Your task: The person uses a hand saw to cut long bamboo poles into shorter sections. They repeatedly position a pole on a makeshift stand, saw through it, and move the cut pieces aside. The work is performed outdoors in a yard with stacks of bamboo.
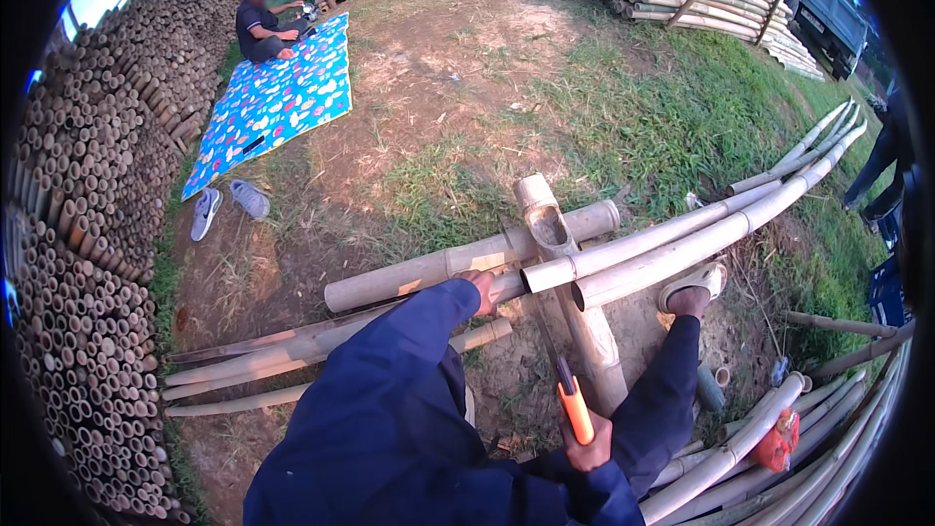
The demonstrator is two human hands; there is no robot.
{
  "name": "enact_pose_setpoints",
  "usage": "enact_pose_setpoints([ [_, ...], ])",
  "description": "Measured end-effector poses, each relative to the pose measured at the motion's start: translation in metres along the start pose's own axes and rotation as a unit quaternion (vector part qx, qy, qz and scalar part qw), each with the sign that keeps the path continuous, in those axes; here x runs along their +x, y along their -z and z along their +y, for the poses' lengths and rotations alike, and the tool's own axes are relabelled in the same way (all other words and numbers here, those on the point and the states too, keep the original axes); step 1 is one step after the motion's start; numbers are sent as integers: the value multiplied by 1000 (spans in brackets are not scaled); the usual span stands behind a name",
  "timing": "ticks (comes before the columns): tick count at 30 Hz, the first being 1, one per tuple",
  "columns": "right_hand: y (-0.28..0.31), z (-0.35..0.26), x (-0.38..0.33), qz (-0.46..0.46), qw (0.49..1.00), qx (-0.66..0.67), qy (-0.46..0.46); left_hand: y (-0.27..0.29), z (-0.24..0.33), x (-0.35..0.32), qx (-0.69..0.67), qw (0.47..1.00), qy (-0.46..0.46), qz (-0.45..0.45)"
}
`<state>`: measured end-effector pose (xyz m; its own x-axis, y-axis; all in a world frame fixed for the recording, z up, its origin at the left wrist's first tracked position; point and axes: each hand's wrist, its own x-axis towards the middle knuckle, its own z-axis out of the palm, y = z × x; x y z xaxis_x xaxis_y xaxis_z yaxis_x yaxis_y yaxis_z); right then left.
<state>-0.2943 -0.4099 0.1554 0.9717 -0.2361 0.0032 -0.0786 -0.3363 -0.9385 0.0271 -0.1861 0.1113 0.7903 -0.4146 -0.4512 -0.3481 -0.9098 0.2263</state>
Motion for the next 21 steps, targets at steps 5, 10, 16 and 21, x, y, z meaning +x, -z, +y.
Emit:
enact_pose_setpoints([
  [5, -40, -3, 95, -20, 999, 9, 40, 4, 3, -14, 9, 1000, 4, 27],
  [10, 10, -27, -33, -25, 999, -13, -31, 9, 0, -13, -10, 999, 36, 19],
  [16, 12, -6, -15, -25, 997, 17, -76, -9, 1, 3, 14, 1000, 19, 18],
  [21, -39, 14, 99, -28, 997, -10, 66, 3, 2, -1, -7, 1000, 25, -17],
])
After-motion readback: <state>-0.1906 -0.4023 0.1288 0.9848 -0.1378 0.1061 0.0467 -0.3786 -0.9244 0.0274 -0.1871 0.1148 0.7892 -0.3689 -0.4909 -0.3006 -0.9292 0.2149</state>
